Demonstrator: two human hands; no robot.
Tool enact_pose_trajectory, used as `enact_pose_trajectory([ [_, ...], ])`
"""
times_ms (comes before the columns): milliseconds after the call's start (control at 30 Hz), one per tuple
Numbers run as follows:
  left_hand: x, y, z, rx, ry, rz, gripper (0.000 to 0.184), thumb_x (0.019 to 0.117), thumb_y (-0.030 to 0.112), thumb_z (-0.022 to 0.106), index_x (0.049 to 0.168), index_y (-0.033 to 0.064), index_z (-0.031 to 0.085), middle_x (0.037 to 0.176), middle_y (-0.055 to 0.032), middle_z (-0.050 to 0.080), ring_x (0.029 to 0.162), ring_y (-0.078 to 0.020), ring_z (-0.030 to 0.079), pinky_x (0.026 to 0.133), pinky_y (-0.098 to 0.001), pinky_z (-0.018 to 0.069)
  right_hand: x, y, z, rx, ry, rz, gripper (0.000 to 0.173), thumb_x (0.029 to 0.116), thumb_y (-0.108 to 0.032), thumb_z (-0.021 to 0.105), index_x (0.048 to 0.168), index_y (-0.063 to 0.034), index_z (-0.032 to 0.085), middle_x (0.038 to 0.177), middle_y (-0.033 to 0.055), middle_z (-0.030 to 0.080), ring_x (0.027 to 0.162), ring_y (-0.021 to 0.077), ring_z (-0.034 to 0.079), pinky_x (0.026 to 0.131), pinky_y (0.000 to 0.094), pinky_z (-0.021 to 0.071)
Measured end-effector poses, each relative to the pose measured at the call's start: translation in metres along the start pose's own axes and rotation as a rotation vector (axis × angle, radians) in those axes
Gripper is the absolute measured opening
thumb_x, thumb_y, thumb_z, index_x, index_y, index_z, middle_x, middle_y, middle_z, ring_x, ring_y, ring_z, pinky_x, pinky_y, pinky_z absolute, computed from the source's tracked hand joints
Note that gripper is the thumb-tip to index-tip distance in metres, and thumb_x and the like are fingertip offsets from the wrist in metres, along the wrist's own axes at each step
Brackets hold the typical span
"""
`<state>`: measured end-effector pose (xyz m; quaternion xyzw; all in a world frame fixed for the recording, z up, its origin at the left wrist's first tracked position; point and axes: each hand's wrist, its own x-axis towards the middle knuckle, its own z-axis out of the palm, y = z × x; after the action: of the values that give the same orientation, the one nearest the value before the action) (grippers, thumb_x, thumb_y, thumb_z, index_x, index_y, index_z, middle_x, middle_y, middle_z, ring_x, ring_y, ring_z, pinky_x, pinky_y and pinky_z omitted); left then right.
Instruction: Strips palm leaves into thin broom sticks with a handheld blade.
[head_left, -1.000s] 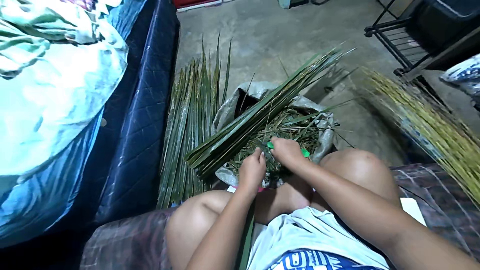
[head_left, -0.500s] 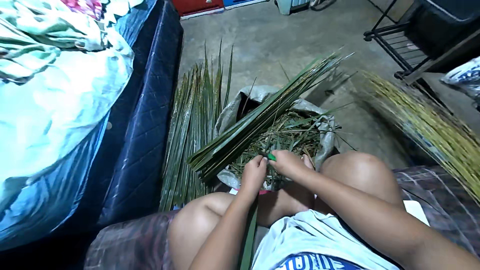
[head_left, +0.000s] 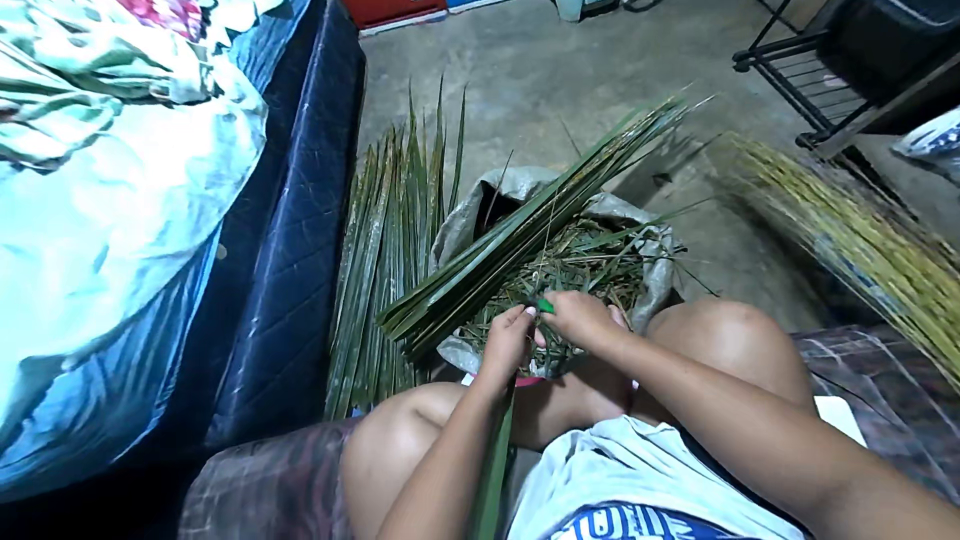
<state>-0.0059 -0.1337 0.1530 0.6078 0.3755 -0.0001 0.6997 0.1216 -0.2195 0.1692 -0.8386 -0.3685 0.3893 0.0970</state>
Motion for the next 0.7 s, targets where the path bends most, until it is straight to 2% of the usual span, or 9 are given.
enact_pose_trajectory([
  [33,-0.001,0.000,0.000,-0.027,-0.009,-0.005,0.036,0.1124,0.017,0.039,0.133,-0.0050,0.058,0.062,-0.0016,0.061,0.039,-0.0025,0.040,0.038,-0.0182,0.0349,0.005,0.004,-0.005,-0.007,0.025,0.033,0.033,0.1076,-0.026,0.051,0.125,-0.0002,0.064,0.121,0.0247,0.067,0.117,0.0415,0.065,0.096,0.0615,0.0485],
  [100,-0.002,0.001,0.001,-0.043,-0.033,-0.016,0.041,0.1126,0.018,0.038,0.146,-0.0015,0.051,0.062,-0.0018,0.060,0.039,-0.0031,0.039,0.038,-0.0189,0.0345,0.022,0.016,-0.015,0.017,0.103,0.113,0.034,0.1080,-0.026,0.051,0.125,0.0002,0.065,0.122,0.0254,0.068,0.118,0.0426,0.064,0.096,0.0631,0.0482],
  [200,-0.003,0.001,0.001,-0.077,-0.048,-0.016,0.041,0.1128,0.018,0.037,0.148,-0.0007,0.050,0.062,-0.0024,0.060,0.038,-0.0034,0.039,0.038,-0.0189,0.0344,0.036,0.027,-0.026,0.073,0.182,0.194,0.033,0.1080,-0.029,0.051,0.123,-0.0030,0.065,0.118,0.0229,0.069,0.116,0.0402,0.065,0.094,0.0615,0.0492],
  [300,-0.003,0.000,0.000,-0.110,-0.050,-0.006,0.041,0.1126,0.018,0.037,0.146,-0.0022,0.050,0.061,-0.0025,0.060,0.038,-0.0031,0.039,0.038,-0.0188,0.0348,0.023,0.018,-0.019,0.083,0.106,0.086,0.035,0.1083,-0.029,0.050,0.125,-0.0018,0.064,0.118,0.0241,0.068,0.114,0.0410,0.065,0.095,0.0617,0.0488],
  [367,-0.003,-0.001,-0.001,-0.119,-0.049,-0.009,0.038,0.1126,0.018,0.036,0.139,-0.0039,0.053,0.062,-0.0018,0.060,0.039,-0.0026,0.040,0.037,-0.0182,0.0360,0.011,0.010,-0.007,0.050,0.023,-0.001,0.033,0.1077,-0.027,0.050,0.122,-0.0008,0.064,0.116,0.0240,0.067,0.111,0.0410,0.065,0.092,0.0617,0.0487],
  [433,-0.003,-0.001,-0.002,-0.138,-0.057,-0.022,0.036,0.1127,0.018,0.036,0.135,-0.0036,0.054,0.062,-0.0016,0.059,0.039,-0.0027,0.040,0.038,-0.0178,0.0361,0.004,0.005,-0.004,0.021,0.006,-0.004,0.032,0.1075,-0.026,0.051,0.122,-0.0003,0.064,0.116,0.0242,0.067,0.112,0.0411,0.065,0.093,0.0610,0.0486],
  [567,-0.005,0.001,0.000,-0.163,-0.096,-0.026,0.042,0.1129,0.019,0.036,0.148,0.0001,0.049,0.061,-0.0016,0.057,0.039,-0.0028,0.038,0.037,-0.0179,0.0339,0.024,0.022,-0.022,0.107,0.142,0.131,0.035,0.1090,-0.029,0.050,0.126,-0.0016,0.064,0.118,0.0252,0.068,0.116,0.0424,0.065,0.095,0.0630,0.0483],
  [633,-0.005,-0.001,0.001,-0.147,-0.105,-0.019,0.041,0.1127,0.019,0.036,0.147,-0.0005,0.049,0.062,-0.0026,0.059,0.039,-0.0028,0.038,0.037,-0.0180,0.0339,0.035,0.034,-0.026,0.270,0.200,0.113,0.037,0.1105,-0.032,0.048,0.116,0.0005,0.064,0.107,0.0240,0.067,0.104,0.0388,0.066,0.090,0.0591,0.0492],
  [700,-0.004,-0.002,0.004,-0.115,-0.087,-0.017,0.041,0.1124,0.018,0.038,0.146,-0.0016,0.050,0.063,-0.0035,0.060,0.038,-0.0030,0.039,0.037,-0.0182,0.0342,0.038,0.035,-0.021,0.506,0.189,0.028,0.041,0.1115,-0.035,0.048,0.112,0.0016,0.065,0.095,0.0172,0.063,0.084,0.0272,0.059,0.079,0.0470,0.0485],
])
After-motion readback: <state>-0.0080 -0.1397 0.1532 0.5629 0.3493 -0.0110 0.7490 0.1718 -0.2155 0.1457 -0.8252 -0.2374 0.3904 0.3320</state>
